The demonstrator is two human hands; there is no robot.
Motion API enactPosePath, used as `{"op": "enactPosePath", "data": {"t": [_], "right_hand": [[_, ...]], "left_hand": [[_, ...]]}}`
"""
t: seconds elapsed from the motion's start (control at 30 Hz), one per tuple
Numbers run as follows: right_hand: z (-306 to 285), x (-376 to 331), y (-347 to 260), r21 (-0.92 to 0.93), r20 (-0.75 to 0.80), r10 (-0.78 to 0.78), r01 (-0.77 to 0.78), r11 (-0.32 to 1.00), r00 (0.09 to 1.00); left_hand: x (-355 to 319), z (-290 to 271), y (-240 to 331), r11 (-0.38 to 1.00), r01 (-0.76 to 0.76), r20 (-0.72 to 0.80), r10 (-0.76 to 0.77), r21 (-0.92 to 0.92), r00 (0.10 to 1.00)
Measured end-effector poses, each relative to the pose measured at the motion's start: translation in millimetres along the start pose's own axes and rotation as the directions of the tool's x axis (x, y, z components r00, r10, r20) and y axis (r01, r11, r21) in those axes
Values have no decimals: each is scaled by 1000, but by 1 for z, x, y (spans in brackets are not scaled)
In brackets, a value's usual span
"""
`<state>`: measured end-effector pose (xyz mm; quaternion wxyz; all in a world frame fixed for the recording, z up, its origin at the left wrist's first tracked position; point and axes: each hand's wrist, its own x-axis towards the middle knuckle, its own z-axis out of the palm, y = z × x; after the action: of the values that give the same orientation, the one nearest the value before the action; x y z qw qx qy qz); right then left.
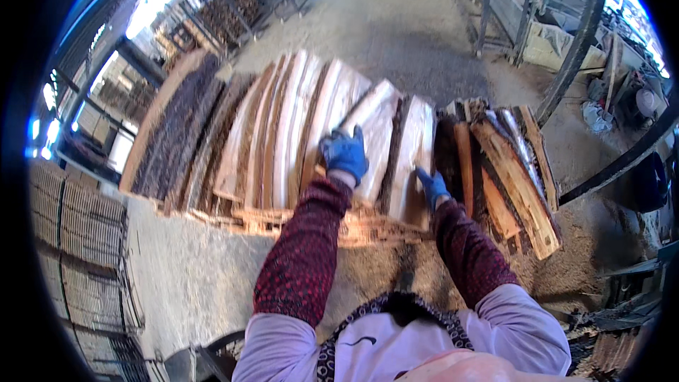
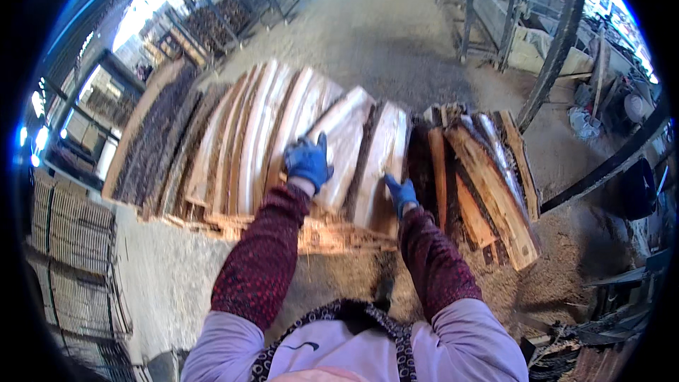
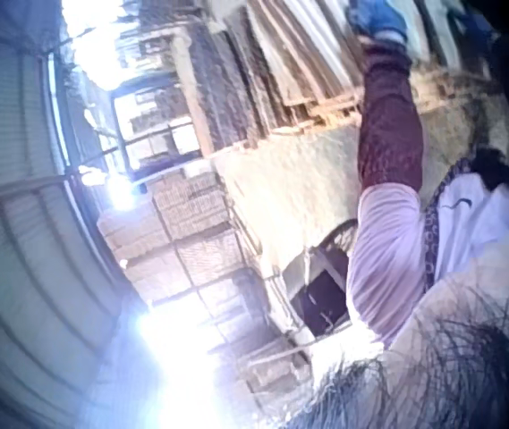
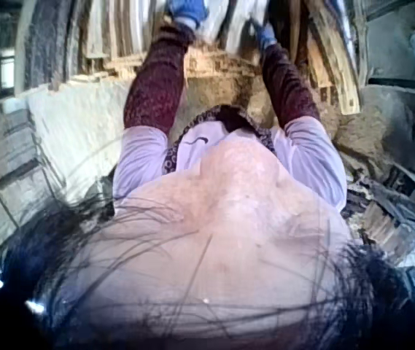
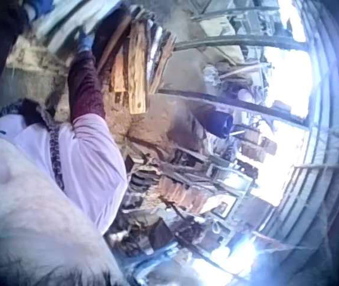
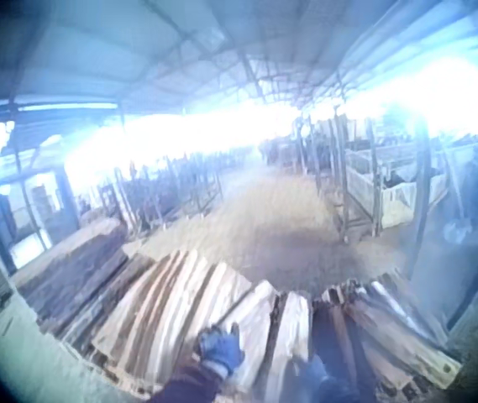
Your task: The person picks up wooden planks from the floor and stacks them on a pile. They then carry the stacked planks to a machine and place them on the conveyor belt.
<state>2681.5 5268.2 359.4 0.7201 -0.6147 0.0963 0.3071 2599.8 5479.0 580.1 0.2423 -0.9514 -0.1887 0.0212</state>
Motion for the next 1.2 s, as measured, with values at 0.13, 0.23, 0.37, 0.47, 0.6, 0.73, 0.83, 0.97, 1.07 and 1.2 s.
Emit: {"op": "enactPosePath", "data": {"t": [0.13, 0.23, 0.37, 0.47, 0.6, 0.73, 0.83, 0.97, 1.07, 1.2], "right_hand": [[-18, -3, -1, -175, -131, 6, -29, 984, 991], [-49, -7, 5, -190, -174, -13, -21, 981, 985], [-43, -45, -3, -217, -81, 23, -40, 975, 996], [-112, -33, 27, -123, -64, -119, 111, 986, 991], [-93, -78, 14, -206, 47, -177, 183, 961, 983], [-107, -66, 14, -251, 108, -216, 237, 939, 970], [-107, -62, 51, -394, 139, -291, 323, 861, 946], [-92, -68, 80, -501, 72, -326, 317, 806, 943], [-72, -87, 68, -494, 88, -195, 213, 843, 977], [-89, -61, 57, -529, -67, -78, 32, 848, 995]], "left_hand": [[26, -39, -17, 916, 154, 229, -71, -369, 971], [46, -9, -18, 841, 147, 264, -5, -521, 965], [20, 84, 8, 619, 107, 394, 349, -778, 850], [14, 103, 95, 395, 49, 249, 474, -917, 844], [-43, 121, 89, -15, 190, 187, 124, -982, 975], [-87, 63, 111, -98, 92, 90, 28, -991, 996], [-157, 85, 141, -58, -59, -54, -82, -997, 995], [-206, 143, 154, -368, 204, 248, -76, -907, 966], [-192, 171, 119, -421, 452, 434, 144, -787, 889], [-171, 142, 140, -271, 611, 472, 434, -744, 768]]}}
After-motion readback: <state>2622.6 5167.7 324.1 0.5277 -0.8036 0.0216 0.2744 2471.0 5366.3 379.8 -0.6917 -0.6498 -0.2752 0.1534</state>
